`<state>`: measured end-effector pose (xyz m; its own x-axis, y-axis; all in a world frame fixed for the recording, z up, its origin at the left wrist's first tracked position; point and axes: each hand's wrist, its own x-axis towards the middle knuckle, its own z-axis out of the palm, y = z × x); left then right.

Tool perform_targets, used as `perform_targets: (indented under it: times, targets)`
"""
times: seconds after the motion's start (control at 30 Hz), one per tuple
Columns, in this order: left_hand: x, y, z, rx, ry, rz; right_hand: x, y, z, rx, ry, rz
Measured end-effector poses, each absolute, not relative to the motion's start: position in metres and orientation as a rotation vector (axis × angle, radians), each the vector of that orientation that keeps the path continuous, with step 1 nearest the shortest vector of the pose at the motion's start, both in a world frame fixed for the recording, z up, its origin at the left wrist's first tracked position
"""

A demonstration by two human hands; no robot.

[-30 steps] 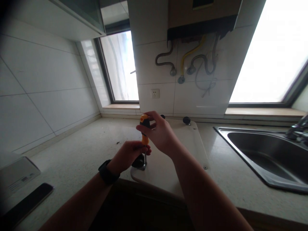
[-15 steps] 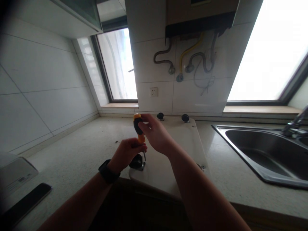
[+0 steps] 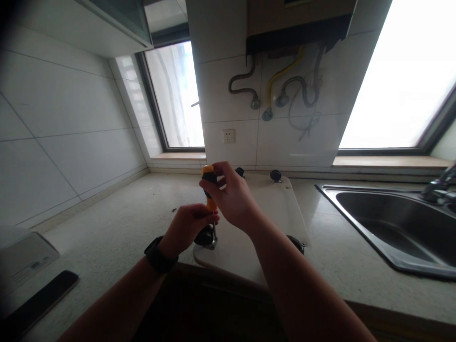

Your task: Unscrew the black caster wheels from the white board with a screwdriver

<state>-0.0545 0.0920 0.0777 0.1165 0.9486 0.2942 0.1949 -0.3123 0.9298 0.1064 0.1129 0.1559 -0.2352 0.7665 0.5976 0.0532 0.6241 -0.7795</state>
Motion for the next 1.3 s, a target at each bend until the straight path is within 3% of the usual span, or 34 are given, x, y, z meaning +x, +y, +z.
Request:
perform_targets:
  times: [1.3]
  targets:
    - [-0.0571,0.0899,0.0858,1.726,1.064,1.072,0.1066,0.1085,0.1543,-0.886,-1.669,0.507]
